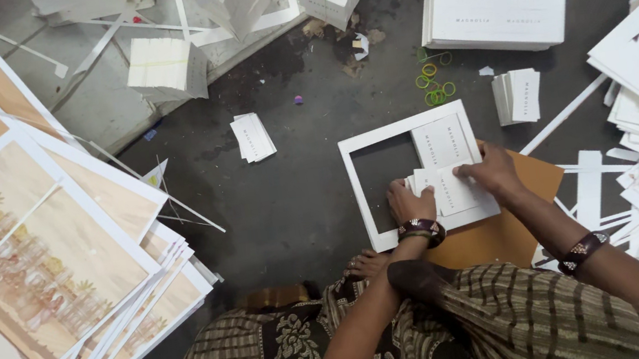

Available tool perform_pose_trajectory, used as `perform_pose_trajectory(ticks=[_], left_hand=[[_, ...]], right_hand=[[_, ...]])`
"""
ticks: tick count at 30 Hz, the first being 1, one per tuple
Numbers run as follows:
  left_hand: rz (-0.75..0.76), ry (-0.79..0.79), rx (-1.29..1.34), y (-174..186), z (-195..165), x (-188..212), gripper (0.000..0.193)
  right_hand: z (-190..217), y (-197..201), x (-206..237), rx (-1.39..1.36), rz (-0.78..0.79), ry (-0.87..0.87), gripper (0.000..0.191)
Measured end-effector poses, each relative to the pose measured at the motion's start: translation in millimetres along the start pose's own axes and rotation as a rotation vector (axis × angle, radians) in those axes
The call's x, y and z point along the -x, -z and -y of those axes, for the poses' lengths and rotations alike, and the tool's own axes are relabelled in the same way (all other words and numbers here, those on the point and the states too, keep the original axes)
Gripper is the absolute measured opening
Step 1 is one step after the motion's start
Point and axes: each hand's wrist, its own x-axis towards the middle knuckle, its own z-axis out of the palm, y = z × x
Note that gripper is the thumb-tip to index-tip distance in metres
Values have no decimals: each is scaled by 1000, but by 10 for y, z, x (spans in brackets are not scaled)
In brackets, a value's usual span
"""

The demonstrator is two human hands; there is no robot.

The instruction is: The person sits on the floor and repeatedly picks up small stacks of white paper, aligns them, and places them into a larger stack. The person also handles rubber bands and larger printed sheets nearby.

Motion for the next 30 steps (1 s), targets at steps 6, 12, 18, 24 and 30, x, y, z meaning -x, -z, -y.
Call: perform_pose_trajectory(ticks=[6,12,18,24,30], left_hand=[[15,30,-21,-9,64,-71,59],[-21,5,13,-59,61,42,54],[-23,38,46,-58,-14,112,55],[22,134,97,-45,15,-20,65],[37,67,-3,5,-2,9,44]], right_hand=[[-31,-64,135,-38,-70,81,52],[-227,-115,211,-101,-123,38,54],[-321,-105,134,-223,-112,18,49],[-380,-153,84,-332,-112,35,48],[-240,-143,91,-503,-38,19,48]])
